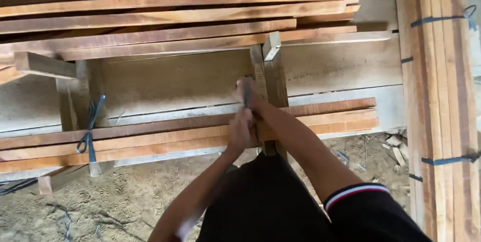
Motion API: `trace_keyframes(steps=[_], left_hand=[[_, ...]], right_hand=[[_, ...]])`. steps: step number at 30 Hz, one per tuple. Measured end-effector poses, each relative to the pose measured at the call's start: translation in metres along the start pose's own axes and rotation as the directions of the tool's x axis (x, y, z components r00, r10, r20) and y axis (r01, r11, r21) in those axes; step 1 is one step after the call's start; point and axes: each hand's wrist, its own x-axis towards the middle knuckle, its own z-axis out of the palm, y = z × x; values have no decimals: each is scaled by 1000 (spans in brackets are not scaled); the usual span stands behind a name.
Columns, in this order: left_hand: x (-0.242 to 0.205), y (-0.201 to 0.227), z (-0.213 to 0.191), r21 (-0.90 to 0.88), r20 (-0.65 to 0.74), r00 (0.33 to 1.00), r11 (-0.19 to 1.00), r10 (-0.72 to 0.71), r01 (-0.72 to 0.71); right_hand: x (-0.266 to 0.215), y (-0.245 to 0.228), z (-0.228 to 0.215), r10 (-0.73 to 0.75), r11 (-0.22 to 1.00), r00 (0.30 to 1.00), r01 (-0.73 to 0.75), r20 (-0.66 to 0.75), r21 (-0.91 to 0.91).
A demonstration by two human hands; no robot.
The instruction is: Tying bundles of thin wooden slats together using plastic strips.
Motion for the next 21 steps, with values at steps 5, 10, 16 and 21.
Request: trace_keyframes(steps=[5, 10, 16, 21], left_hand=[[-5, 77, 8, -527, -13, 974, 829, -227, 186], [-20, 51, -1, -266, -21, 999, 963, -43, 36], [-7, -18, -5, 46, 113, 993, 999, -30, 25], [-10, 13, -14, 71, 146, 962, 967, 232, -244]], right_hand=[[-15, 28, -53, 278, 165, 908, -368, 315, 915], [-43, 25, -65, 185, 652, 961, 36, -205, 757], [-35, 30, -60, 230, 623, 941, 54, -249, 780], [-40, 11, -66, 126, 693, 956, 107, -266, 713]])
